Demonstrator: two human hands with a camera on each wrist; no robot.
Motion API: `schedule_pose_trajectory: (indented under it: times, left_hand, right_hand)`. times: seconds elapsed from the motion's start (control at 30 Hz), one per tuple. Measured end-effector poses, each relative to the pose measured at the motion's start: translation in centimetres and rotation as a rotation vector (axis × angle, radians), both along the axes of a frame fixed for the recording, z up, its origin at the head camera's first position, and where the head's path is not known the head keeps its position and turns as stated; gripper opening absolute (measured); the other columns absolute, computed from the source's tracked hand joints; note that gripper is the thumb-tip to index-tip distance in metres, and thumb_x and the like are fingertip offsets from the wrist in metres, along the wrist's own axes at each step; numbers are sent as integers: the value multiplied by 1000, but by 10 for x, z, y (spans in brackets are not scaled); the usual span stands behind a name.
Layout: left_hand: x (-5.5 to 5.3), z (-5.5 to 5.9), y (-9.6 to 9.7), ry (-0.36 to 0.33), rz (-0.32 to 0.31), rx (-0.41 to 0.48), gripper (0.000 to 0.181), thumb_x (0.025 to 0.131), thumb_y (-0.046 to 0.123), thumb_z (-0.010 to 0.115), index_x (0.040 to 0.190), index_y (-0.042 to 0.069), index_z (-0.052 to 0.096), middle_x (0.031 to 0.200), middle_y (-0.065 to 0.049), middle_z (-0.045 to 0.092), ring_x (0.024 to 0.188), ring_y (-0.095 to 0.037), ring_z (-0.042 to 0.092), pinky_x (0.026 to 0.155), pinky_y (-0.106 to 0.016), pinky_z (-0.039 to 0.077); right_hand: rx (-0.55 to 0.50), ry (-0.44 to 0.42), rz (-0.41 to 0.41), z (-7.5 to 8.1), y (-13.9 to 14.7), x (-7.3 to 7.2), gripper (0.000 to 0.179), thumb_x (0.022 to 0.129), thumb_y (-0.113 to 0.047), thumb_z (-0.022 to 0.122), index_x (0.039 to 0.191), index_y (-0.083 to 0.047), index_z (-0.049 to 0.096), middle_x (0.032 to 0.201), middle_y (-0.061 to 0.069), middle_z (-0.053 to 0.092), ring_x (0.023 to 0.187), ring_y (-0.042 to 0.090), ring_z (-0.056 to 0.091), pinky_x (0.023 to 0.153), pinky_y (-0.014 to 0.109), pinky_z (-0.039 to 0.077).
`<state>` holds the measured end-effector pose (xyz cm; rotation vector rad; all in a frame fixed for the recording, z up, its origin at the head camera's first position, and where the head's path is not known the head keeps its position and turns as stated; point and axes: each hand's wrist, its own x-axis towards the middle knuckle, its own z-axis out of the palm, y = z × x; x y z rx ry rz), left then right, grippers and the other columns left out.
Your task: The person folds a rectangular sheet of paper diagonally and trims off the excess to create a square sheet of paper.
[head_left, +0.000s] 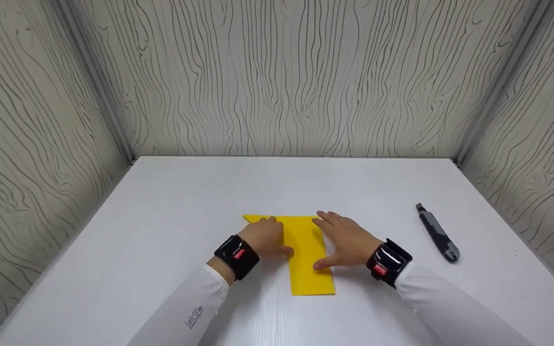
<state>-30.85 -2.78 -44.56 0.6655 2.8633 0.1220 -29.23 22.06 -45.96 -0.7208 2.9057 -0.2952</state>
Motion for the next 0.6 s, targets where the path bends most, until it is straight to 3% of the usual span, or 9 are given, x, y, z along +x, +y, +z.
schedule_pose_trajectory:
  times: [0.27, 0.4, 0.6]
  left_hand:
    - [1, -4, -5, -46, 19, 11, 64, 99, 59, 74, 131, 4, 75, 110, -12, 72, 90, -26, 61, 103, -44, 59]
    - [2, -4, -4, -76, 21, 19, 63, 100, 57, 74, 132, 3, 75, 124, -15, 75, 96, -27, 65, 107, -45, 58]
    - [6, -3, -5, -96, 27, 10, 68, 100, 58, 73, 140, 3, 71, 151, -19, 66, 127, -31, 68, 118, -48, 52]
  right_hand:
    - [100, -40, 47, -9, -14, -3, 123, 77, -80, 82, 168, -10, 39, 178, 16, 31, 166, 40, 29, 132, 68, 24]
    - [93, -71, 38, -14, -15, -4, 123, 77, -79, 83, 170, -12, 37, 179, 12, 32, 167, 35, 27, 133, 66, 21]
    - [89, -87, 32, -14, -17, -3, 118, 79, -77, 83, 169, -15, 39, 178, 9, 34, 167, 33, 28, 135, 64, 18]
